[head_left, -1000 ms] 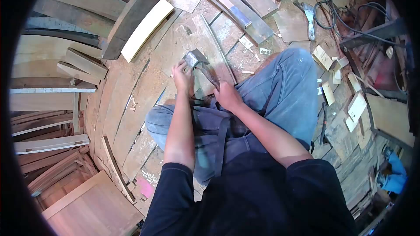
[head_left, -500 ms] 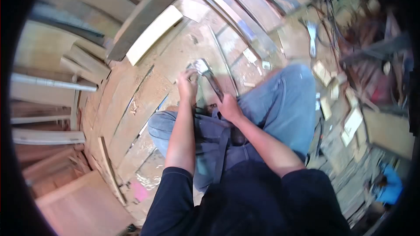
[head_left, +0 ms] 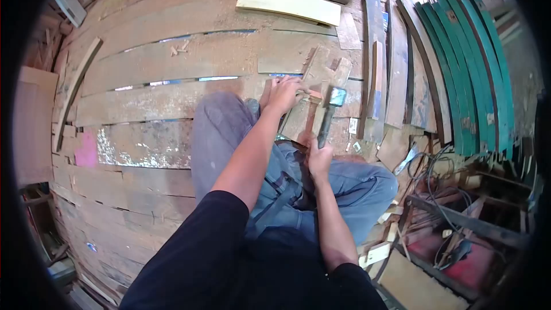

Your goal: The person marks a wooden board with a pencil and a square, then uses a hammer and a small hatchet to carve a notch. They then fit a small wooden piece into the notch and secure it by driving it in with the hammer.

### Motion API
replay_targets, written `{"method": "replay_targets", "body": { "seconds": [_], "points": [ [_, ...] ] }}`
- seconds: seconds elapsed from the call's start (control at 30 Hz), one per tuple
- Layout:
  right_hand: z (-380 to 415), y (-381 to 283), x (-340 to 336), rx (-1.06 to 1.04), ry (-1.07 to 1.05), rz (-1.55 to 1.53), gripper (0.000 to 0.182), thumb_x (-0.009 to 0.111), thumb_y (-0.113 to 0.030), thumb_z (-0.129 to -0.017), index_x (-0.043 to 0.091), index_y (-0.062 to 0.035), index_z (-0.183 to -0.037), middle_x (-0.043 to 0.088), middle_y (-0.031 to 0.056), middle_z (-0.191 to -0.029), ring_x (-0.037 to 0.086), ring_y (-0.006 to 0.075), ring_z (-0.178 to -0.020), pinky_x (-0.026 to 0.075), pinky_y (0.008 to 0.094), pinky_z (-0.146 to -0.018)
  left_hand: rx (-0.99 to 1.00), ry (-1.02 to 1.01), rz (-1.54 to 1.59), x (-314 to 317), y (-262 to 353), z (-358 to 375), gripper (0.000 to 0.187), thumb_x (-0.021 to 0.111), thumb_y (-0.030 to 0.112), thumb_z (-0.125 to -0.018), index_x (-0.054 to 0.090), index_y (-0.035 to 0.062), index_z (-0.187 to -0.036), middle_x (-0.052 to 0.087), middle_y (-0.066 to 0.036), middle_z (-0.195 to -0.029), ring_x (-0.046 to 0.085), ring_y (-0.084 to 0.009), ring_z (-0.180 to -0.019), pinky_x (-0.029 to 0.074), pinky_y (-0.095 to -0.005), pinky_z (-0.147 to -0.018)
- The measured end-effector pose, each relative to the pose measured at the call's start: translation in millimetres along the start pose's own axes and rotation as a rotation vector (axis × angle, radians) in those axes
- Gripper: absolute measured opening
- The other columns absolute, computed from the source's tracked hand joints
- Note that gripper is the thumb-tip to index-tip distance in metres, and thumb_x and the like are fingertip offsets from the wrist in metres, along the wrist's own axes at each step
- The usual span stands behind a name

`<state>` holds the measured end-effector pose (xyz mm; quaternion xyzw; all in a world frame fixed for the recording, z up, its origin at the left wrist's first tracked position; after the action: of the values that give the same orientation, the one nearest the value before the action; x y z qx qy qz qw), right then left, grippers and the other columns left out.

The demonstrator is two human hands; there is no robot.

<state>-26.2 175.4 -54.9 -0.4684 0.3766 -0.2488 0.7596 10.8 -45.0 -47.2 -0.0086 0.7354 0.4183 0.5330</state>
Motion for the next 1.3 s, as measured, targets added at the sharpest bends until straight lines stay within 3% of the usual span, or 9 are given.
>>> {"method": "replay_targets", "body": {
  "seconds": [0.13,0.2,0.3,0.43,0.53,0.63,1.0,1.1,1.3],
  "points": [
    [4,-71,-23,-0.155,0.008,-0.242,0.031,0.056,-0.024,-0.101,0.051,-0.0055,-0.076,0.048,-0.0042,-0.057,0.045,0.0048,-0.048,0.034,0.0255,-0.043,0.008,-0.009,0.052,7,-11,0,0.018,0.074,0.031,-0.080,0.075,0.0258,-0.097,0.066,0.006,-0.114,0.054,-0.0198,-0.116,0.032,-0.0453,-0.097],
    [10,-116,-39,-0.219,0.164,-0.292,0.031,0.053,-0.019,-0.101,0.048,-0.0066,-0.074,0.049,-0.0016,-0.057,0.043,0.0068,-0.044,0.033,0.0245,-0.041,-0.012,0.012,0.062,4,-8,1,0.019,0.075,0.031,-0.080,0.076,0.0264,-0.098,0.066,0.006,-0.109,0.054,-0.0196,-0.112,0.031,-0.0457,-0.096],
    [16,-158,-48,-0.407,-0.001,-0.522,0.034,0.052,-0.015,-0.101,0.040,-0.0065,-0.070,0.046,-0.0004,-0.056,0.038,0.0082,-0.041,0.032,0.0253,-0.038,-0.012,-0.011,0.120,10,-12,-3,0.018,0.075,0.031,-0.079,0.076,0.0259,-0.097,0.066,0.006,-0.108,0.054,-0.0192,-0.113,0.031,-0.0450,-0.097],
    [16,-112,-28,-0.342,0.182,-0.287,0.034,0.053,-0.020,-0.101,0.043,-0.0074,-0.070,0.045,-0.0002,-0.053,0.041,0.0088,-0.039,0.031,0.0260,-0.037,-0.037,-0.033,0.103,7,-10,-3,0.018,0.075,0.030,-0.079,0.077,0.0248,-0.096,0.066,0.006,-0.109,0.053,-0.0190,-0.115,0.031,-0.0444,-0.099],
    [9,-27,-5,0.226,-0.142,-0.224,0.034,0.055,-0.023,-0.101,0.046,-0.0085,-0.071,0.043,-0.0012,-0.050,0.039,0.0097,-0.036,0.029,0.0273,-0.033,-0.001,0.022,0.105,13,-15,-4,0.016,0.076,0.024,-0.078,0.077,0.0260,-0.094,0.066,0.006,-0.105,0.054,-0.0187,-0.114,0.033,-0.0446,-0.099],
    [5,-7,-1,0.310,-0.212,-0.284,0.039,0.053,-0.025,-0.102,0.041,-0.0104,-0.067,0.036,-0.0023,-0.050,0.034,0.0094,-0.036,0.027,0.0281,-0.033,0.007,0.027,0.093,12,-16,-3,0.016,0.076,0.022,-0.078,0.077,0.0265,-0.093,0.067,0.005,-0.103,0.055,-0.0191,-0.112,0.034,-0.0420,-0.100],
    [8,-11,-7,0.317,-0.134,-0.445,0.035,0.052,-0.025,-0.102,0.039,-0.0116,-0.072,0.034,-0.0028,-0.052,0.031,0.0078,-0.037,0.026,0.0271,-0.032,-0.032,0.006,0.165,6,-9,0,0.021,0.074,0.028,-0.080,0.076,0.0252,-0.101,0.066,0.004,-0.115,0.052,-0.0208,-0.119,0.031,-0.0468,-0.104],
    [3,-16,-15,0.308,-0.113,-0.607,0.036,0.052,-0.026,-0.101,0.038,-0.0110,-0.072,0.034,-0.0020,-0.052,0.031,0.0086,-0.037,0.026,0.0273,-0.032,-0.029,-0.013,-0.055,4,8,1,0.033,0.074,0.033,-0.080,0.071,0.0277,-0.112,0.062,0.005,-0.121,0.051,-0.0195,-0.120,0.031,-0.0526,-0.103],
    [-7,-15,-52,0.231,0.008,-0.716,0.039,0.052,-0.027,-0.101,0.038,-0.0106,-0.069,0.033,-0.0021,-0.049,0.031,0.0085,-0.035,0.026,0.0276,-0.031,0.365,0.015,-0.268,26,59,-15,0.049,0.074,0.032,-0.078,0.062,0.0299,-0.125,0.061,0.005,-0.119,0.052,-0.0170,-0.118,0.033,-0.0577,-0.100]
  ]
}}
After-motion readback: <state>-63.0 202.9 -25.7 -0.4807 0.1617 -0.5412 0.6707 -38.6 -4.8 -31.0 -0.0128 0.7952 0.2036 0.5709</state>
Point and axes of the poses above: each hand's wrist, its own z-axis away from the middle knuckle, its own x-axis out of the palm, y = z × x, the point moved 5 cm from there along -z, towards the middle knuckle
